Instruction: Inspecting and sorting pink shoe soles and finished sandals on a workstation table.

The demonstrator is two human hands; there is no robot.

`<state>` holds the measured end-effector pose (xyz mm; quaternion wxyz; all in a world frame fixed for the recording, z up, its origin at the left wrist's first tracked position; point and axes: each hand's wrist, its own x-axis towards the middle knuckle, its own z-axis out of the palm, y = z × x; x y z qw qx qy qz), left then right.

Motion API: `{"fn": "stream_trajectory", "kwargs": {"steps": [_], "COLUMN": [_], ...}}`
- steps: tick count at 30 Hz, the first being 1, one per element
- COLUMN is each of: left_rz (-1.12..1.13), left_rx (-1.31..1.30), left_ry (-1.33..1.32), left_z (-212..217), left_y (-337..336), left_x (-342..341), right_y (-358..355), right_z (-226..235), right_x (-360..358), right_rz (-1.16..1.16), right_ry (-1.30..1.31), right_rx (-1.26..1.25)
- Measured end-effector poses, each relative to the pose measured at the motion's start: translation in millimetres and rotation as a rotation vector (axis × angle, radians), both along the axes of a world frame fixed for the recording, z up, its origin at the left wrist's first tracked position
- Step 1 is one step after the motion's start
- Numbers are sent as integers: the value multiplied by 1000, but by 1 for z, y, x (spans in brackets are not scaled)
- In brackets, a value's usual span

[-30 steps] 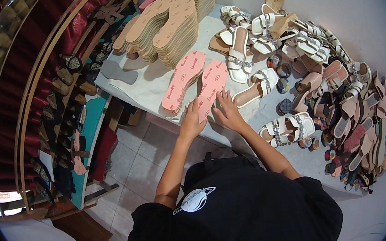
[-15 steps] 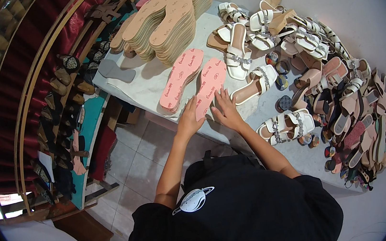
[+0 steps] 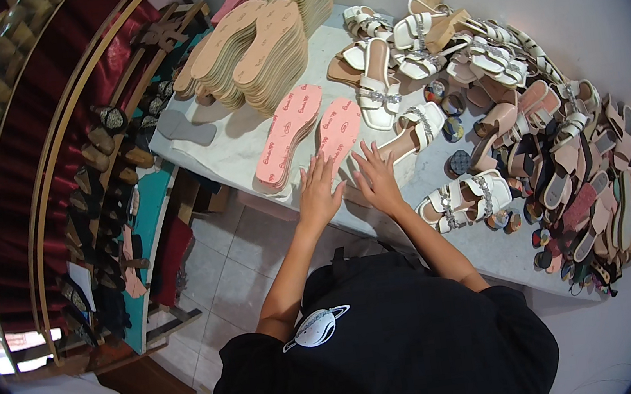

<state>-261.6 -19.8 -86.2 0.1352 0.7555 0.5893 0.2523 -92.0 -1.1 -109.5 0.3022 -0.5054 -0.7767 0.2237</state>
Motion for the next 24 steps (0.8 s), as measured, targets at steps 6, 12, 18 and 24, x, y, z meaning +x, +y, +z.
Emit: {"fn": "stream_trajectory", "kwargs": {"steps": [6, 12, 18, 24], "left_rz": [-202, -488, -796, -999], "left_rx": [74, 163, 264, 327], "left_ry": [-150, -197, -228, -338], "left_z": [21, 37, 61, 89], "left_y": [22, 39, 34, 24], "left_x": [56, 157, 271, 382], "right_y": [-15, -41, -84, -116], "right_z": [27, 45, 73, 99], "right_x": [58, 137, 229, 322], "right_rz": [-297, -544, -813, -994], "right_ry": [-72, -138, -259, -341], "right_rx": [251, 351, 422, 459]}}
